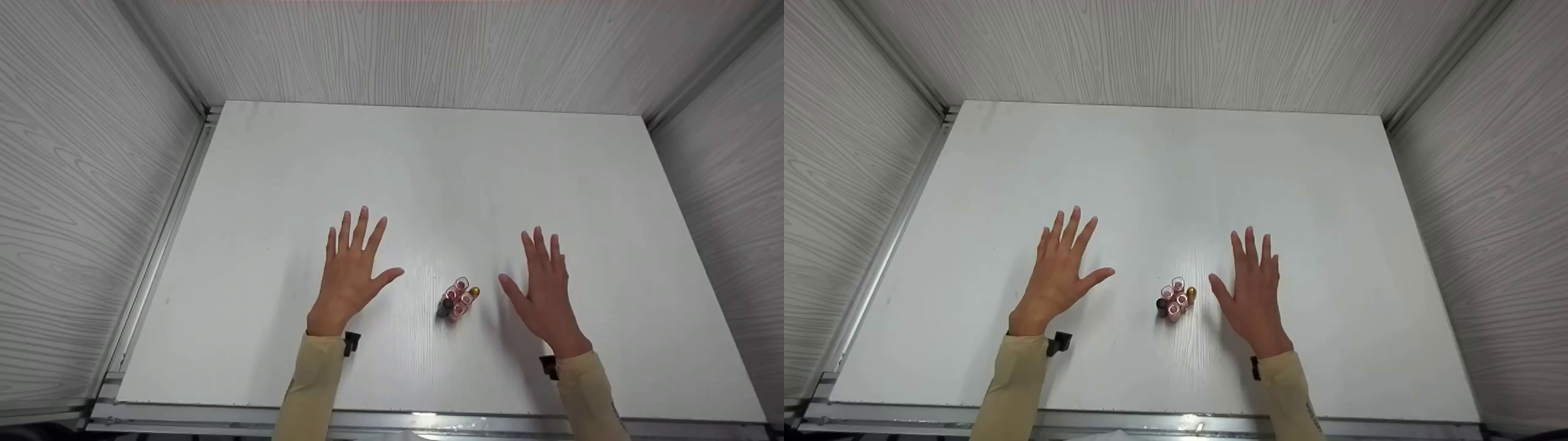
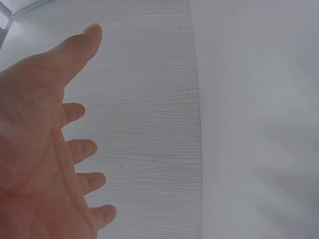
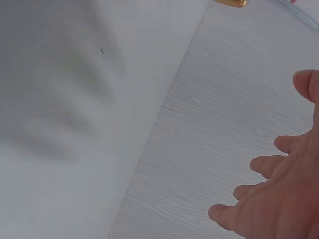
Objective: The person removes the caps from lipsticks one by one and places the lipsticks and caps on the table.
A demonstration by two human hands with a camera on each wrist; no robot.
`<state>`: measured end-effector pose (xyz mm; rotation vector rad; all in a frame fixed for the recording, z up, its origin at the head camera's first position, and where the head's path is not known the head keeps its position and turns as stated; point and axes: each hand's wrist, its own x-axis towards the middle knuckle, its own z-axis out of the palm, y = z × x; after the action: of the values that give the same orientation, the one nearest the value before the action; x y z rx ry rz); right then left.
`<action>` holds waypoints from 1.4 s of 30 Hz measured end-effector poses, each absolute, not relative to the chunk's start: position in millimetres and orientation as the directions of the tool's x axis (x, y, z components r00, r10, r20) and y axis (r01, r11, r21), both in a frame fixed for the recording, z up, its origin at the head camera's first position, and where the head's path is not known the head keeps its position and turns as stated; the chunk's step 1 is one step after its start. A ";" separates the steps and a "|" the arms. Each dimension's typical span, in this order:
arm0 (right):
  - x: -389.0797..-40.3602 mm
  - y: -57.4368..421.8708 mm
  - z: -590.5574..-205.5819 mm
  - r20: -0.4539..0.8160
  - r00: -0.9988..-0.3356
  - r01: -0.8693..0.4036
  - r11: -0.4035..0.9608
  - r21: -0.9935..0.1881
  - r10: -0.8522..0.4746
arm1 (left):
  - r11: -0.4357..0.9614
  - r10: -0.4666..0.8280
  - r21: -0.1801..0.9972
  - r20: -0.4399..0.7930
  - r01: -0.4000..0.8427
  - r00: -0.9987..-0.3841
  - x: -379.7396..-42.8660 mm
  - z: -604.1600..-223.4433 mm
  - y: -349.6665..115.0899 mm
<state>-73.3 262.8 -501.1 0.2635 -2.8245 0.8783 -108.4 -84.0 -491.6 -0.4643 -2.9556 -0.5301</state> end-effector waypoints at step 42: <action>-80.8 252.3 -506.2 0.270 -0.947 -0.300 0.768 -0.566 -0.172 | 0.760 0.576 0.205 0.225 0.617 -0.785 -115.2 -470.9 -21.5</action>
<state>-80.8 252.3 -506.2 0.3728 -2.7600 0.9344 -115.2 -21.5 -470.9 -0.9573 -2.8062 -0.4059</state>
